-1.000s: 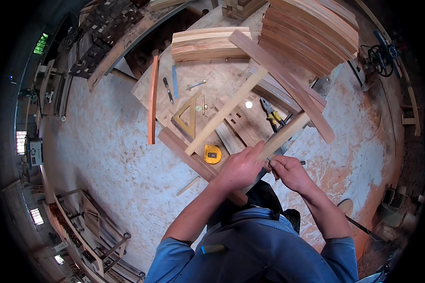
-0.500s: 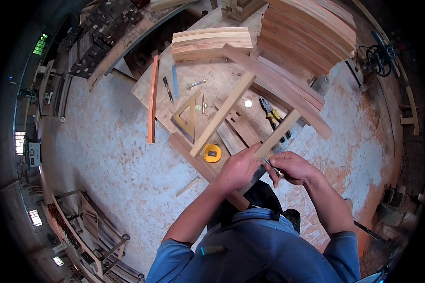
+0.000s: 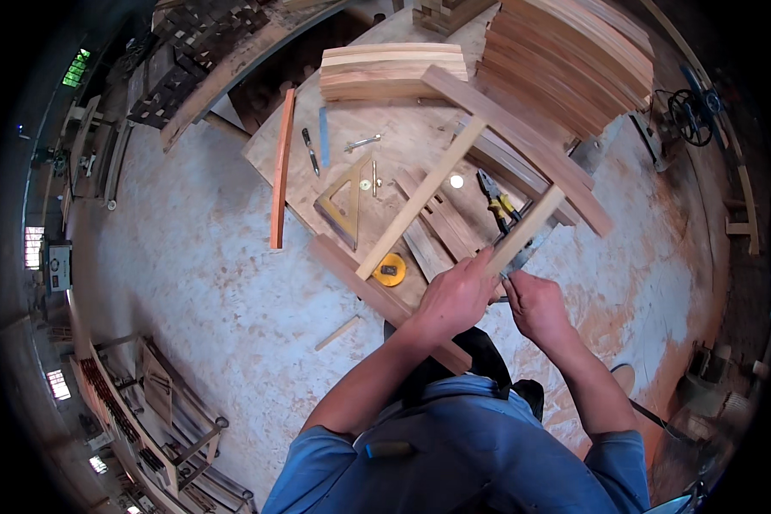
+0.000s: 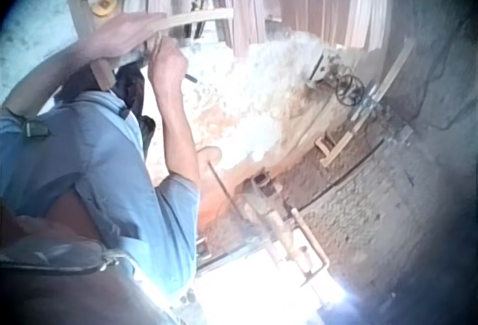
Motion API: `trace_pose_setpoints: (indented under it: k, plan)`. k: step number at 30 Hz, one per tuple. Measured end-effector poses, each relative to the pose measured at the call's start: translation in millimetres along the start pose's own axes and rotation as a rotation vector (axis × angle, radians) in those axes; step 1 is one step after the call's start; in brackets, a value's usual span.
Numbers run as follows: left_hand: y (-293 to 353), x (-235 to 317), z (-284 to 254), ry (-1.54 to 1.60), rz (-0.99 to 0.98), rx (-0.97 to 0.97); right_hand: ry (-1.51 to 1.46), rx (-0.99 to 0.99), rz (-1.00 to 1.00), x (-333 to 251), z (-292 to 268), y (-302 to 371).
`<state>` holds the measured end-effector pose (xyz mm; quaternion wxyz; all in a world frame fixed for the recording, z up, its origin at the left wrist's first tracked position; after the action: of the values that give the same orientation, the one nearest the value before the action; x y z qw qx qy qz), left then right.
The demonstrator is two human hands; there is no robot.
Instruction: The person assembles a wooden chair frame in a workshop. They use pliers to remove metal fasteners from wooden slats, then use a screwdriver to attach the slats to the chair frame. The person also uses a caliper to measure a small metal piece and a bench grinder to sharpen a tool.
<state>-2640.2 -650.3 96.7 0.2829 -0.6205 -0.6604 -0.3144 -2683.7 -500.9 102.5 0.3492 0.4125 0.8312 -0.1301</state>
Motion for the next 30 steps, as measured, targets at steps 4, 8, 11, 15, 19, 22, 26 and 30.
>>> trace_pose_setpoints:
  k: [4,8,11,15,19,22,26,30]
  plan:
    - [-6.0,-9.2,16.2,0.009,-0.197,-0.024,0.066,0.104,-0.08,-3.2,-2.5,-9.6]
    - [4.6,-12.6,11.0,0.17,-0.256,-0.149,-0.471,-0.043,0.176,17.6,16.5,-7.1]
    - [13.3,-13.7,8.3,0.222,-0.071,-0.047,-1.28,-0.428,0.738,15.6,12.2,2.7]
    - [14.9,-12.4,11.4,0.184,0.19,0.041,-1.723,-0.647,0.937,19.8,20.5,20.8]
    - [12.7,-6.0,3.6,0.081,0.12,-0.033,-1.195,-0.393,0.757,12.3,13.9,18.3]
    - [3.8,-1.6,10.2,0.081,0.005,-0.022,-0.288,-0.093,0.141,15.1,1.4,1.4]
    - [-9.4,0.5,17.2,0.074,-0.188,-0.014,0.193,0.08,-0.085,0.6,-7.9,-10.7]
    - [-9.2,-1.3,14.1,0.074,-0.203,-0.051,-0.264,-0.011,0.121,19.7,-1.9,-13.2]
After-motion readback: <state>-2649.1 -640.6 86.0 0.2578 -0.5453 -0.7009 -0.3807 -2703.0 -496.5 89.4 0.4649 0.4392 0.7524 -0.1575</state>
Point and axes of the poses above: each hand's wrist, its own y-axis away from the middle knuckle, its own z-axis out of the palm, x = y × z, the point moved 5 cm from there along -y, towards the middle knuckle, and after that the axes turned 11 degrees about -y, right-handed, at the moved point
